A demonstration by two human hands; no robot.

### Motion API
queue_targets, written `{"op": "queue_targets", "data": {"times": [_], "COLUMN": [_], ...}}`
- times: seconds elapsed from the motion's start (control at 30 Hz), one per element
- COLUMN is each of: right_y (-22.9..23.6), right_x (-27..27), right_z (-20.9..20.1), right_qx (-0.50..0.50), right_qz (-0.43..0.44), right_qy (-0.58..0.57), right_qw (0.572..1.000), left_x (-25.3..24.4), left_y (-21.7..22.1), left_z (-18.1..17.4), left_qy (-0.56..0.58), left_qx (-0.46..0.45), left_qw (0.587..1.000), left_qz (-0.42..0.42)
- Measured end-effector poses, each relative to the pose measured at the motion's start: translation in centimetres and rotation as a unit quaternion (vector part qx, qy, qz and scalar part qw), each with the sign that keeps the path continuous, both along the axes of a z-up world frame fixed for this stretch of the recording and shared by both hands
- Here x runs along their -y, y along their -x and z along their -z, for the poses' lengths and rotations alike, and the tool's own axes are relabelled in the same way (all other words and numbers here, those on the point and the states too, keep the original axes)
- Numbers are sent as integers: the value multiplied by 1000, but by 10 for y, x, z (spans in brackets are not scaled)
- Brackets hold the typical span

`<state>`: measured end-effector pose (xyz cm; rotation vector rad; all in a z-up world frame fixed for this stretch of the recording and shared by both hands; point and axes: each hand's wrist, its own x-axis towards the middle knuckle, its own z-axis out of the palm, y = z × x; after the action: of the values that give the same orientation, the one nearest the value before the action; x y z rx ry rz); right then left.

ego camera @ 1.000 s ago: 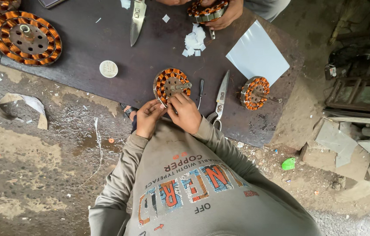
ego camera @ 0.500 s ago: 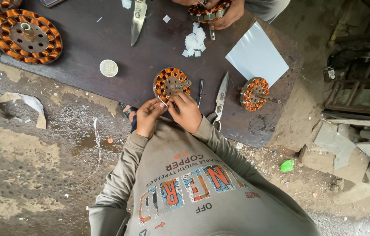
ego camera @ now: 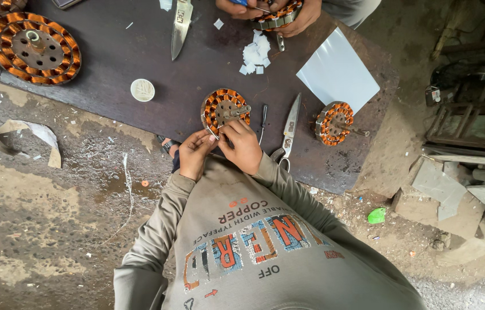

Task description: The person inserts small white plastic pieces into the slots of a copper-wound stator core. They use a pair of scissors to trim the excess length of the inserted pieces. The person handles multiple stator cores, moving them around the workbench.

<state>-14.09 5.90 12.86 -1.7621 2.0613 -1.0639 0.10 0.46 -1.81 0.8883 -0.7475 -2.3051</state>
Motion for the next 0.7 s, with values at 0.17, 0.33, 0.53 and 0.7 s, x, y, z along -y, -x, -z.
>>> {"op": "queue_targets", "data": {"times": [0.17,0.33,0.53,0.7], "right_y": [2,1,3,4], "right_x": [-4,-4,-2,1], "right_z": [-3,-3,-1,-3], "right_qx": [30,32,7,-9], "right_qz": [-1,23,4,-17], "right_qy": [-23,-14,-42,-34], "right_qw": [999,999,999,999], "left_x": [0,4,3,4], "left_y": [-2,-4,-6,-5], "left_z": [-1,-4,-2,4], "left_qy": [-2,-10,-28,-21], "left_qx": [5,-1,-5,-8], "left_qw": [1000,1000,999,999], "left_qz": [12,22,36,31]}}
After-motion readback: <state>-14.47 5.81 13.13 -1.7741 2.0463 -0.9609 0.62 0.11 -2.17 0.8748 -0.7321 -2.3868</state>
